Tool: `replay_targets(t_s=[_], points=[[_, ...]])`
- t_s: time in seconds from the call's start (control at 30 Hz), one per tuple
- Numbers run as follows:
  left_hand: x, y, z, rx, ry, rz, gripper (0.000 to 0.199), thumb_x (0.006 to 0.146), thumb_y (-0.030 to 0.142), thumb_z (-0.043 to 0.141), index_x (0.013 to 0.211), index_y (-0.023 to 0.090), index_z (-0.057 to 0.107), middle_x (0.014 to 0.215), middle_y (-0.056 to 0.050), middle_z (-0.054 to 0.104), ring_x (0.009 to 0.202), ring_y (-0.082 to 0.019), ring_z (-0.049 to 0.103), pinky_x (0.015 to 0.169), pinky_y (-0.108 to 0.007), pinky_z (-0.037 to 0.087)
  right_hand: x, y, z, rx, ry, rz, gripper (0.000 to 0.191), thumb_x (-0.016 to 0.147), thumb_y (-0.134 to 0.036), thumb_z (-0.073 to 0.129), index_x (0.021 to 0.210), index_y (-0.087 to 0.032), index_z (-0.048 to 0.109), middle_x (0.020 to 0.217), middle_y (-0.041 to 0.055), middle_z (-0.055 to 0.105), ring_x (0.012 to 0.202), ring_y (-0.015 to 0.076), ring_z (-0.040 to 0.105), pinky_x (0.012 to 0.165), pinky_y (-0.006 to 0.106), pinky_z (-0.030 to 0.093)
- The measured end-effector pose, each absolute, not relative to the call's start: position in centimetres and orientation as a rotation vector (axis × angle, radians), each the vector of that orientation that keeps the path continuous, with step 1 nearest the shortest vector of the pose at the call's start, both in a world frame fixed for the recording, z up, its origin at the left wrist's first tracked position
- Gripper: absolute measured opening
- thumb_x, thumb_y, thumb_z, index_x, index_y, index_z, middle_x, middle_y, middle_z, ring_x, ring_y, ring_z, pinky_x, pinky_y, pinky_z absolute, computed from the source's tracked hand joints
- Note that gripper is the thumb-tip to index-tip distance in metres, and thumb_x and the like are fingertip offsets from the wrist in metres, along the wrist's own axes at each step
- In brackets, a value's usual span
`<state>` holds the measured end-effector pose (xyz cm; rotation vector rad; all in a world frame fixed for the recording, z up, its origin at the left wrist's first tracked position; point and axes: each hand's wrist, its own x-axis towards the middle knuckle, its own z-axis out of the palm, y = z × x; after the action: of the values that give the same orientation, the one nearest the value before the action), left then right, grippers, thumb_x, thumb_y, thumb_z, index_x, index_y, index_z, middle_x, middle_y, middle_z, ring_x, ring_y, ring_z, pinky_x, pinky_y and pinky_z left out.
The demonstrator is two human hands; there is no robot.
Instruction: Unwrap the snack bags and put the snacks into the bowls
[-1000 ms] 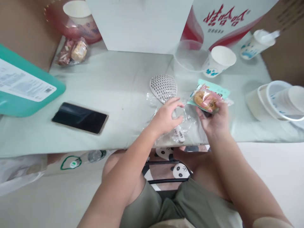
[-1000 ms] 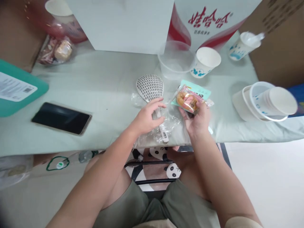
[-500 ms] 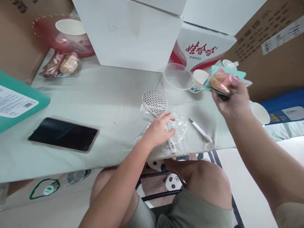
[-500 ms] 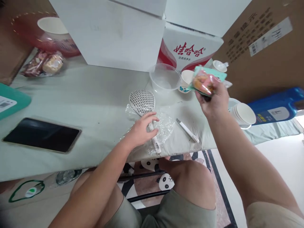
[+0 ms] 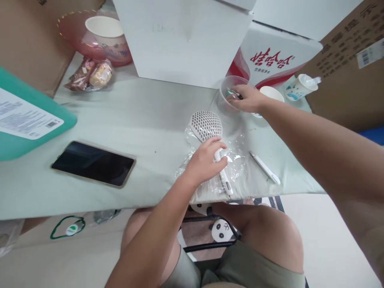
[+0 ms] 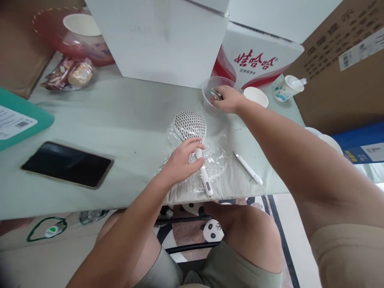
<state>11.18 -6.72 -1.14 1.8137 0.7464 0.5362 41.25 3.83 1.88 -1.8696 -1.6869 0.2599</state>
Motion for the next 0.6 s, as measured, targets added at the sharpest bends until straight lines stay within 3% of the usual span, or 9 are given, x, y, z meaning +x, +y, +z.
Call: replay_targets(t_s=[0.07, 0.13, 0.2, 0.27, 0.33, 0.4, 0.5, 0.6], points=[[10.8, -6.3, -1.0, 1.806, 0.784, 0.549, 0.022, 0.089, 0.02, 0.06, 0.11, 0.023, 0.068, 0.152, -0.01, 0.059, 0.139, -0.028, 0.059, 0.116, -0.049, 0.05, 39.9, 3.5, 4.0, -2.034, -1.684, 0.379, 0.043, 0.068, -0.025, 0.089, 0.105, -0.011, 0.071, 0.124, 0.0146, 0.074, 0.118, 0.0302, 0.065, 0.115, 0.063, 0.039], [10.2, -5.8, -0.8, 1.808, 0.825, 0.559, 0.024, 0.091, 0.019, 0.058, 0.112, 0.021, 0.068, 0.147, -0.009, 0.063, 0.136, -0.026, 0.061, 0.114, -0.045, 0.051, 38.3, 2.5, 6.2, -2.106, -1.615, 0.397, 0.042, 0.084, -0.032, 0.078, 0.119, -0.011, 0.068, 0.136, 0.0152, 0.069, 0.127, 0.0283, 0.06, 0.115, 0.061, 0.038], [9.6, -5.2, -0.7, 1.81, 0.869, 0.552, 0.025, 0.091, 0.018, 0.057, 0.113, 0.021, 0.068, 0.139, -0.007, 0.068, 0.128, -0.026, 0.065, 0.109, -0.044, 0.054, 36.2, 0.8, 7.5, -2.083, -1.52, 0.219, 0.028, 0.093, -0.027, 0.064, 0.117, -0.013, 0.069, 0.128, 0.0128, 0.071, 0.121, 0.0239, 0.062, 0.112, 0.054, 0.042], [9.0, -4.7, -0.5, 1.807, 0.911, 0.54, 0.026, 0.09, 0.017, 0.058, 0.114, 0.023, 0.068, 0.131, -0.006, 0.072, 0.119, -0.024, 0.069, 0.102, -0.042, 0.057, 34.0, -1.9, 7.3, -2.01, -1.509, 0.081, 0.017, 0.091, -0.021, 0.06, 0.104, -0.016, 0.068, 0.113, 0.0097, 0.074, 0.109, 0.0209, 0.065, 0.107, 0.048, 0.047], [8.3, -4.3, -0.4, 1.814, 0.946, 0.519, 0.027, 0.089, 0.017, 0.061, 0.114, 0.024, 0.069, 0.125, -0.005, 0.075, 0.111, -0.023, 0.072, 0.097, -0.041, 0.058, 32.1, -5.2, 5.5, -1.914, -1.605, 0.158, 0.012, 0.091, -0.03, 0.059, 0.093, -0.02, 0.065, 0.099, 0.0064, 0.074, 0.091, 0.0195, 0.068, 0.092, 0.043, 0.056], [7.9, -4.1, -0.4, 1.839, 0.97, 0.514, 0.026, 0.089, 0.017, 0.063, 0.112, 0.025, 0.069, 0.123, -0.004, 0.076, 0.108, -0.022, 0.072, 0.094, -0.04, 0.058, 30.7, -8.8, 2.6, -1.89, -1.699, 0.253, 0.02, 0.084, -0.034, 0.064, 0.099, -0.021, 0.067, 0.102, 0.0081, 0.075, 0.092, 0.024, 0.07, 0.088, 0.046, 0.058], [7.5, -3.8, -0.6, 1.92, 0.993, 0.579, 0.026, 0.088, 0.015, 0.063, 0.111, 0.024, 0.07, 0.126, -0.004, 0.074, 0.112, -0.022, 0.07, 0.099, -0.04, 0.057, 29.9, -13.0, -1.8, -2.054, -1.594, 0.19, 0.046, 0.08, -0.041, 0.065, 0.121, -0.019, 0.066, 0.12, 0.0155, 0.074, 0.11, 0.0334, 0.068, 0.099, 0.057, 0.053], [7.4, -3.8, -1.0, 2.007, 1.018, 0.563, 0.028, 0.089, 0.014, 0.062, 0.113, 0.023, 0.071, 0.137, -0.005, 0.069, 0.125, -0.023, 0.065, 0.111, -0.042, 0.053, 29.9, -15.2, -4.2, -2.227, -1.453, 0.151, 0.045, 0.079, -0.041, 0.063, 0.117, -0.018, 0.069, 0.103, 0.015, 0.076, 0.106, 0.0359, 0.067, 0.101, 0.061, 0.05]])
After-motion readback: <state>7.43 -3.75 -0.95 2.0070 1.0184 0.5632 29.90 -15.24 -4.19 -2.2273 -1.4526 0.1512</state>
